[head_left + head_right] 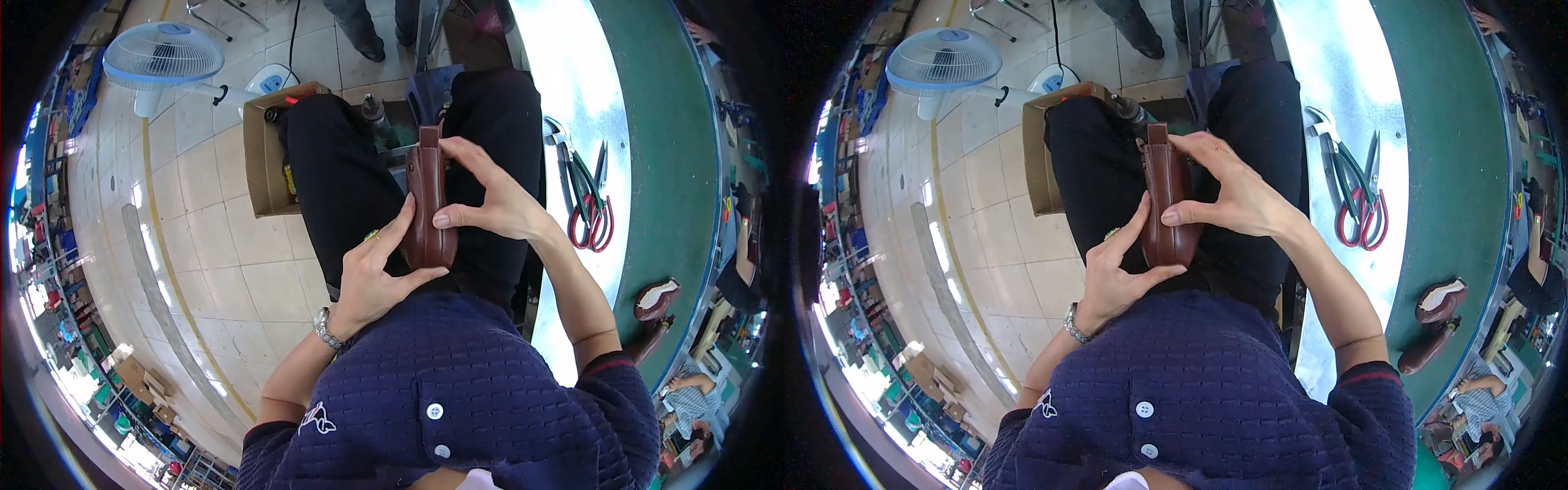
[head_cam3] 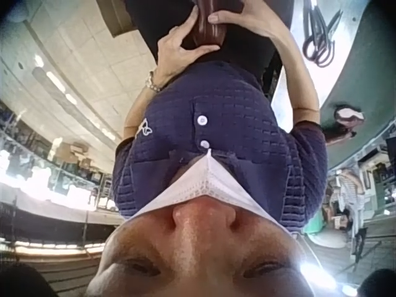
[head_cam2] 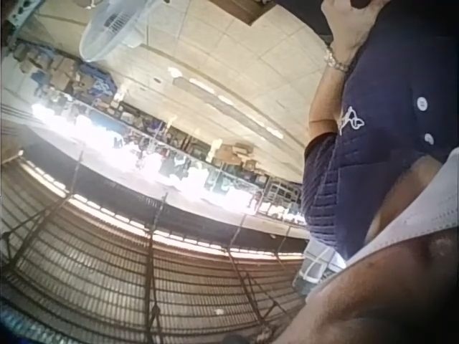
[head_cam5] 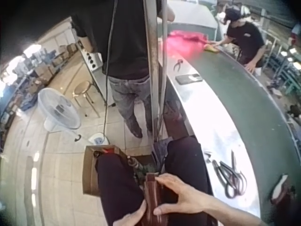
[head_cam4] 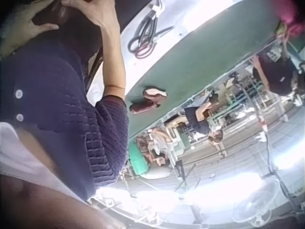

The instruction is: Trimming excess material and lasting a shoe upper using pliers and scissors.

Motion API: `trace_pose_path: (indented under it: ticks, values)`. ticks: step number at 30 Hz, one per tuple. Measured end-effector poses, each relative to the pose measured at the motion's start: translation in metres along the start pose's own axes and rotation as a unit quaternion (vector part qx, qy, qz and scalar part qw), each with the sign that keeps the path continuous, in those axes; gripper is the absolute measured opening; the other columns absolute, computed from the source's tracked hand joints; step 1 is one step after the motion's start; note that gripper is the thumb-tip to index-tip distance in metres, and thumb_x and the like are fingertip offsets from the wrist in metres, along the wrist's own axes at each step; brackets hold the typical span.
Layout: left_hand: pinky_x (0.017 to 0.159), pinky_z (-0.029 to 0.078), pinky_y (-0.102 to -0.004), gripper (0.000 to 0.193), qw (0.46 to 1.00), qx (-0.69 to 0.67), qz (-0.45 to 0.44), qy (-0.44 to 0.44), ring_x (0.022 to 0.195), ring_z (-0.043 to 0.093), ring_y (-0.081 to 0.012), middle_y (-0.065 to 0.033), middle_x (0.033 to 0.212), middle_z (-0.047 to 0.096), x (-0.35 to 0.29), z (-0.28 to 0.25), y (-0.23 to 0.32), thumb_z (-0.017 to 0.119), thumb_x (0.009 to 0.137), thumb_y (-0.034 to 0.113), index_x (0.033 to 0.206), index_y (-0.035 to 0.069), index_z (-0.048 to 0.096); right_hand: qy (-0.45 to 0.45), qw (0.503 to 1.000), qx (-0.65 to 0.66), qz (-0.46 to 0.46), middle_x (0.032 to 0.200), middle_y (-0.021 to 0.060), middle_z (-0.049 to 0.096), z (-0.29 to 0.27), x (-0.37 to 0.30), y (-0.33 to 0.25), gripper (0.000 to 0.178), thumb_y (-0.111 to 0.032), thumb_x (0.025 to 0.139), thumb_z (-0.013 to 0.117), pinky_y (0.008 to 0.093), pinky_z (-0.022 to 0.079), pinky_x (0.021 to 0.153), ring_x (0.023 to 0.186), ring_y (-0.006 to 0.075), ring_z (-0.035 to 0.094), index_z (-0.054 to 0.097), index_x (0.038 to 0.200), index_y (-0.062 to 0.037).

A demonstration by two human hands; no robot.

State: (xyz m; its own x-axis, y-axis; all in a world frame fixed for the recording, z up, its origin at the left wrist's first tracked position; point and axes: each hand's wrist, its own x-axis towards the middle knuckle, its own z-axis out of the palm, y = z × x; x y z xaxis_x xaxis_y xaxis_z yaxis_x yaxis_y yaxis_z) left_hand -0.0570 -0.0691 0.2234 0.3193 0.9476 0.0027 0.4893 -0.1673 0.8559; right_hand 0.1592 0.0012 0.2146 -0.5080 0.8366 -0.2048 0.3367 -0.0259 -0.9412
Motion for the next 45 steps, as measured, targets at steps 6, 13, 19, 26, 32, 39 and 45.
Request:
trace_pose_path:
  ticks: [6, 13, 19, 26, 32, 39, 45]
  values:
    - [0.087, 0.052, -0.0331, 0.090, 1.000, 0.002, 0.002, 0.019, 0.102, 0.065, -0.0270, -0.0207, 0.114, 0.064, -0.003, 0.005, -0.005, 0.085, 0.065, 0.032, 0.138, 0.001, 0.044, -0.004, 0.999, -0.044, 0.020, 0.148, 0.0195, 0.030, 0.001, 0.004, -0.004, 0.094, -0.043, 0.067, 0.082, 0.0426, 0.023, 0.114, 0.139, 0.0327, 0.027, 0.039, 0.140, -0.0027]
    - [0.106, 0.036, -0.0360, 0.120, 0.994, -0.056, -0.073, -0.065, 0.135, 0.037, -0.0294, -0.0184, 0.147, 0.031, 0.001, 0.003, -0.039, 0.089, 0.060, 0.029, 0.150, 0.006, 0.012, 0.014, 0.998, -0.054, -0.018, 0.144, 0.0153, 0.036, -0.006, 0.005, -0.008, 0.094, -0.042, 0.064, 0.083, 0.0433, 0.026, 0.112, 0.136, 0.0314, 0.033, 0.042, 0.138, -0.0022]
    - [0.109, 0.035, -0.0375, 0.120, 0.940, -0.315, -0.058, -0.117, 0.135, 0.035, -0.0216, -0.0107, 0.151, 0.027, 0.017, 0.040, -0.082, 0.087, 0.065, 0.014, 0.151, 0.012, 0.004, 0.088, 0.994, -0.049, -0.044, 0.144, 0.0145, 0.038, -0.001, 0.004, -0.013, 0.095, -0.036, 0.066, 0.083, 0.0413, 0.024, 0.113, 0.136, 0.0294, 0.034, 0.037, 0.142, -0.0047]
    - [0.108, 0.036, -0.0372, 0.114, 0.941, -0.324, 0.007, -0.092, 0.131, 0.041, -0.0211, -0.0120, 0.148, 0.034, 0.060, 0.026, -0.063, 0.085, 0.067, 0.011, 0.151, 0.010, 0.008, 0.186, 0.975, 0.122, -0.022, 0.140, 0.0110, 0.045, -0.013, -0.021, 0.022, 0.096, -0.027, 0.068, 0.082, 0.0399, 0.029, 0.107, 0.133, 0.0227, 0.039, 0.030, 0.147, -0.0111]
    - [0.108, 0.036, -0.0362, 0.115, 0.946, -0.311, 0.056, -0.071, 0.130, 0.042, -0.0196, -0.0114, 0.144, 0.038, 0.105, 0.003, -0.020, 0.087, 0.064, 0.017, 0.150, 0.006, 0.012, 0.120, 0.988, 0.093, -0.039, 0.142, 0.0104, 0.042, 0.005, -0.013, 0.038, 0.105, -0.021, 0.064, 0.087, 0.0404, 0.029, 0.108, 0.134, 0.0235, 0.036, 0.026, 0.149, -0.0113]
    - [0.111, 0.030, -0.0367, 0.116, 0.939, -0.307, 0.125, -0.091, 0.137, 0.031, -0.0227, -0.0132, 0.151, 0.028, 0.132, 0.014, 0.005, 0.085, 0.066, 0.010, 0.152, 0.012, 0.007, 0.194, 0.963, 0.163, -0.098, 0.136, 0.0115, 0.047, -0.009, 0.011, 0.035, 0.075, -0.009, 0.077, 0.072, 0.0350, 0.035, 0.105, 0.125, 0.0202, 0.046, 0.034, 0.142, -0.0044]
    - [0.110, 0.030, -0.0364, 0.112, 0.941, -0.283, 0.160, -0.098, 0.138, 0.032, -0.0250, -0.0146, 0.151, 0.028, 0.149, 0.013, 0.017, 0.081, 0.068, 0.006, 0.152, 0.014, 0.007, 0.212, 0.952, 0.176, -0.135, 0.125, 0.0087, 0.051, -0.031, 0.022, 0.032, 0.069, -0.018, 0.078, 0.072, 0.0306, 0.037, 0.103, 0.118, 0.0170, 0.048, 0.039, 0.137, -0.0035]
